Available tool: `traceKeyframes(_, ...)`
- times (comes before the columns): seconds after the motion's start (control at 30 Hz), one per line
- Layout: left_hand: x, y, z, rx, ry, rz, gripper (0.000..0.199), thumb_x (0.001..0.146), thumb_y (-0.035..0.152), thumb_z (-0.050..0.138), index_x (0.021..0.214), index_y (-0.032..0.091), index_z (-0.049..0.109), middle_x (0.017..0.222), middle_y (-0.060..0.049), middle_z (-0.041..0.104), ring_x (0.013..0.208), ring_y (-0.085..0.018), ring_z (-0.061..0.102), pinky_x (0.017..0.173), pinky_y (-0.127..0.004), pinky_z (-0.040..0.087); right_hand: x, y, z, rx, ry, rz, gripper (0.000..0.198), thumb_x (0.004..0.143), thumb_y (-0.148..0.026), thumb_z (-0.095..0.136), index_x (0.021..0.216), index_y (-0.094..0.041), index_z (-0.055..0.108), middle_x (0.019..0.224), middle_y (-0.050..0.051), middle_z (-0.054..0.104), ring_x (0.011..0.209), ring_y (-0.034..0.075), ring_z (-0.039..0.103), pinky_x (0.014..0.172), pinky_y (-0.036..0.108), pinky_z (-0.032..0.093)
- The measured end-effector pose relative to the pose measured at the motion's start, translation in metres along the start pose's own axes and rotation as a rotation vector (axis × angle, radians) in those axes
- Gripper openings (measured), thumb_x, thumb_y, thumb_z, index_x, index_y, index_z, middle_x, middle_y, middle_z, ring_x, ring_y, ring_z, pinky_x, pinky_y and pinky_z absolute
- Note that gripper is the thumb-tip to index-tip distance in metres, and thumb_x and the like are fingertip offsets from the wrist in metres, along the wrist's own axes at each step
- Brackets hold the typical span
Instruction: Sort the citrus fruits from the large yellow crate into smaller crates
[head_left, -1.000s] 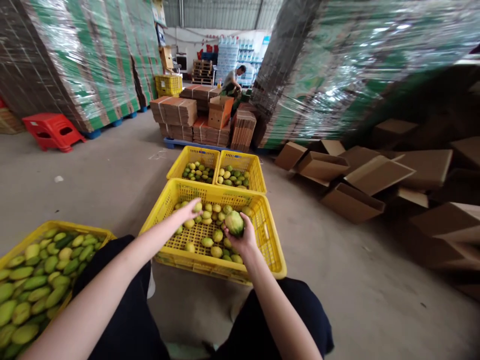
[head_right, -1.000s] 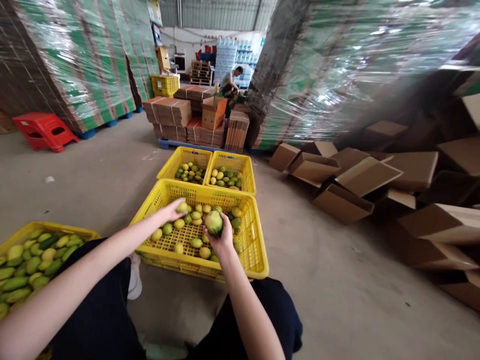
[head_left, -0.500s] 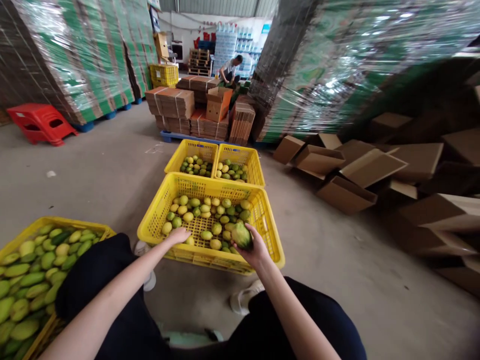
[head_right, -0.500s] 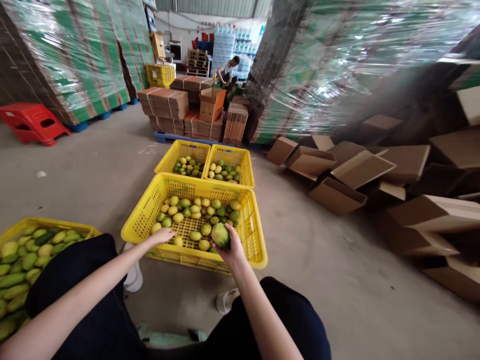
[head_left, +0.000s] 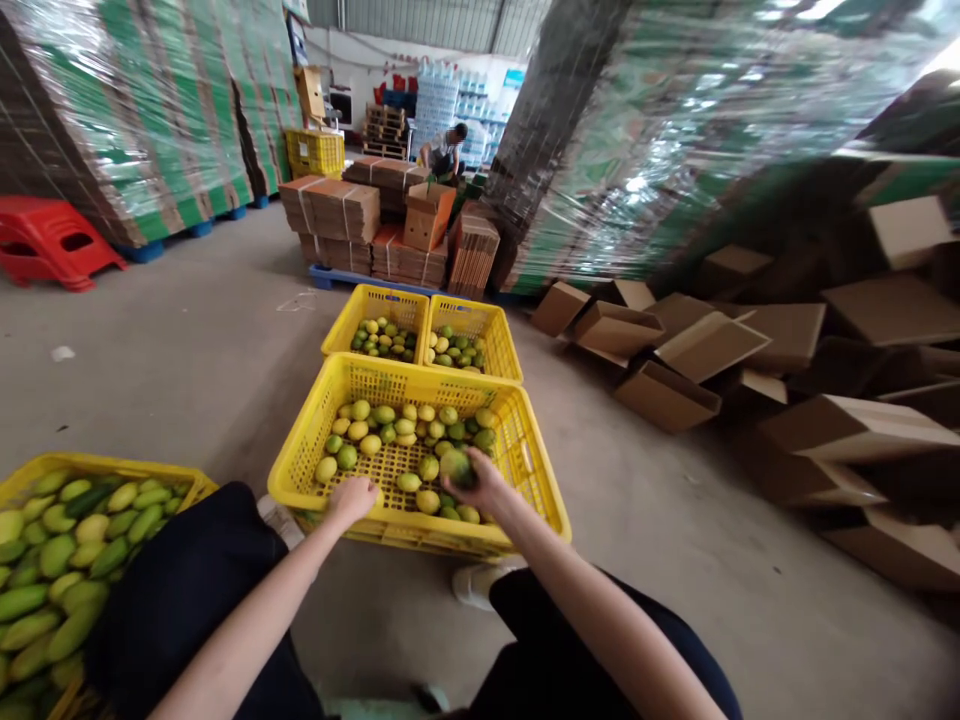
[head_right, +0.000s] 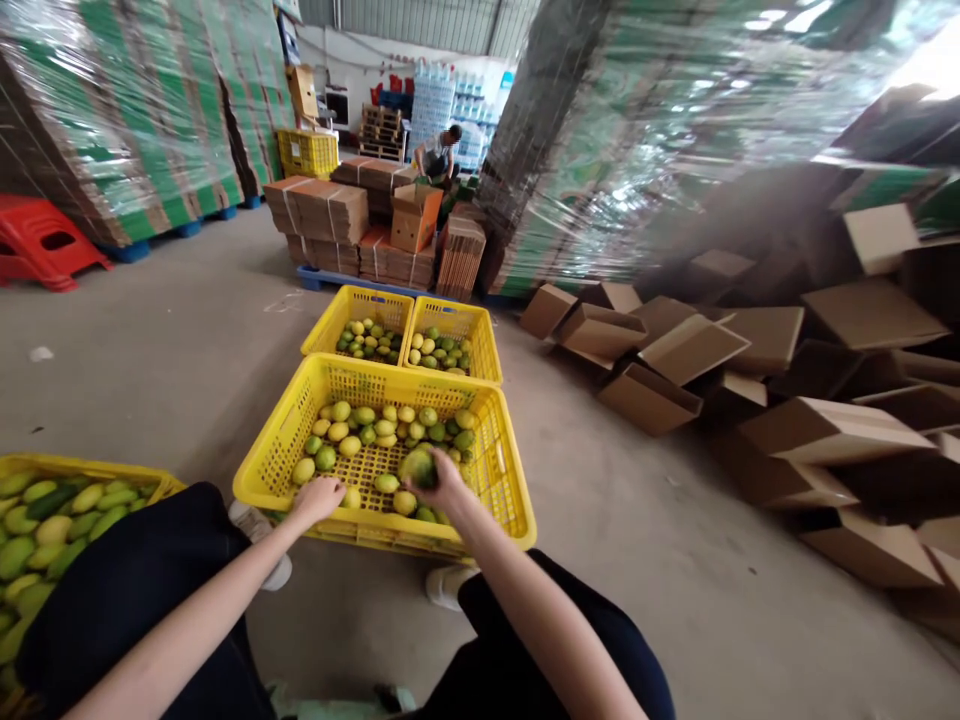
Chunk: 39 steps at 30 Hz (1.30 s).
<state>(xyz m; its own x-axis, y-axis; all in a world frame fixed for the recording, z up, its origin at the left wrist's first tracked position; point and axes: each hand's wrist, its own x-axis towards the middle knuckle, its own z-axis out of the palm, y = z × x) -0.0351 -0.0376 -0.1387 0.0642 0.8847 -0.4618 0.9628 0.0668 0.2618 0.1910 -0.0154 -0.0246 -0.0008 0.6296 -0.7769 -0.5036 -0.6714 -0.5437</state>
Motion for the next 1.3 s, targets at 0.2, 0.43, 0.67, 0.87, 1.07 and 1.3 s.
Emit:
traceKeyframes(0.2,-0.005,0.004,-0.001,-0.034,0.047,-0.035,0.038,0.099,0.03,0.038,0.113,0.018,0.072,0.116,-0.013,0.076,0.108,-0.027,0.071,0.085,-0.033,0.051,0.024,-0.157,0.031,-0.256,0.144,-0.533,0.031,0.098,-0.043,0.041,0.114,-0.02,0.055,0.087,0.005,0.062,0.072,0.017,0.067,0.06,0.027,0.059)
traceKeyframes(0.43,-0.006,0.006,0.002,-0.02,0.065,-0.131,0.035,0.098,0.03,0.039,0.11,0.02,0.071,0.111,-0.015,0.076,0.103,-0.029,0.072,0.079,-0.034,0.051,0.084,-0.055,-0.028,-0.807,0.168,-0.341,0.011,0.087,-0.019,0.066,0.079,-0.012,0.066,0.074,0.005,0.067,0.062,0.014,0.063,0.059,0.025,0.052)
traceKeyframes(0.67,-0.01,0.01,0.001,0.007,0.048,-0.1,0.031,0.099,0.028,0.04,0.118,0.024,0.064,0.107,-0.01,0.076,0.098,-0.027,0.072,0.078,-0.033,0.048,0.154,0.031,-0.057,-1.207,0.161,-0.281,0.009,0.091,-0.025,0.069,0.095,-0.017,0.068,0.105,0.005,0.069,0.1,0.022,0.066,0.088,0.038,0.055)
traceKeyframes(0.87,-0.008,0.01,0.004,-0.018,-0.027,-0.104,0.029,0.098,0.027,0.041,0.117,0.024,0.063,0.105,-0.007,0.077,0.096,-0.025,0.072,0.075,-0.031,0.046,0.234,0.04,-0.009,-1.349,0.056,-0.47,0.044,0.077,0.0,0.06,0.116,-0.019,0.061,0.136,0.016,0.057,0.135,0.032,0.043,0.109,0.041,0.04)
traceKeyframes(1.07,-0.008,0.012,0.008,0.001,-0.082,-0.113,0.027,0.098,0.028,0.04,0.102,0.025,0.066,0.096,-0.005,0.077,0.087,-0.025,0.073,0.069,-0.031,0.044,0.287,0.052,0.032,-1.319,0.016,-0.559,0.064,0.076,0.002,0.056,0.136,-0.019,0.049,0.149,0.019,0.044,0.141,0.036,0.031,0.115,0.051,0.03)
traceKeyframes(1.3,-0.01,0.014,0.006,-0.024,-0.101,-0.103,0.032,0.099,0.029,0.037,0.112,0.024,0.067,0.102,-0.007,0.076,0.091,-0.026,0.073,0.073,-0.031,0.049,0.284,0.049,0.036,-1.149,0.004,-0.485,0.04,0.078,-0.003,0.064,0.114,-0.02,0.057,0.139,0.018,0.05,0.135,0.034,0.04,0.104,0.043,0.044)
